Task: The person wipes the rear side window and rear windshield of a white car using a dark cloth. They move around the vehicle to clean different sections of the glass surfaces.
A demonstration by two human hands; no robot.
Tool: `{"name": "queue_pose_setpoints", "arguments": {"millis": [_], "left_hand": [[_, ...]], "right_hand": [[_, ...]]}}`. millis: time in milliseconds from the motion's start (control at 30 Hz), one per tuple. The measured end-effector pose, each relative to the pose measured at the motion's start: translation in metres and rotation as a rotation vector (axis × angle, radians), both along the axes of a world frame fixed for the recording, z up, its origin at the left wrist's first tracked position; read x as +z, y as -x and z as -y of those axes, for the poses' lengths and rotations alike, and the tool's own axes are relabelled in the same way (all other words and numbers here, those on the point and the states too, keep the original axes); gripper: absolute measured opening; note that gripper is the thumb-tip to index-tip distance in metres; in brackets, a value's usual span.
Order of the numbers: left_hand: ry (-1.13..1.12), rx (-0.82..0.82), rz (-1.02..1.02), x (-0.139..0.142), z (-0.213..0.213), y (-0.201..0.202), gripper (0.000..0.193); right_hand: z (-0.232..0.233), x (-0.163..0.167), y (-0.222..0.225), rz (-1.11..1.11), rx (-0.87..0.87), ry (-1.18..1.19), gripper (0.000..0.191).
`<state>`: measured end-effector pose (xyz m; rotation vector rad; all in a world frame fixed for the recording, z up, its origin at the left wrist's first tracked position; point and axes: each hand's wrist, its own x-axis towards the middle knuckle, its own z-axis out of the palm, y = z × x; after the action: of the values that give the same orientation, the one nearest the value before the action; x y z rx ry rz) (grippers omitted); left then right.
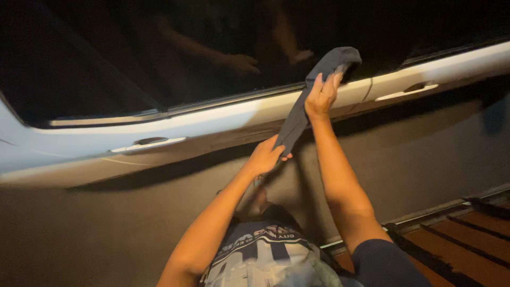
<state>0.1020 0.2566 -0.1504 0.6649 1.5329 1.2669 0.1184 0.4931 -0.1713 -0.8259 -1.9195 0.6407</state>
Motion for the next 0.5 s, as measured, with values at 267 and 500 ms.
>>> {"name": "queue_pose_setpoints", "arguments": {"millis": [267,500], "left_hand": [[0.130,0.438,-0.065,-0.045,0.172,0.048,0.046],[0.173,0.889,0.367,-0.072,0.301,0.028,0.035]], "right_hand": [[0.161,-0.012,0.101,0.171,0.349,-0.074,0.035],[0.291,0.020,0.139,0.149,1.153,-0.206,0.041]]}}
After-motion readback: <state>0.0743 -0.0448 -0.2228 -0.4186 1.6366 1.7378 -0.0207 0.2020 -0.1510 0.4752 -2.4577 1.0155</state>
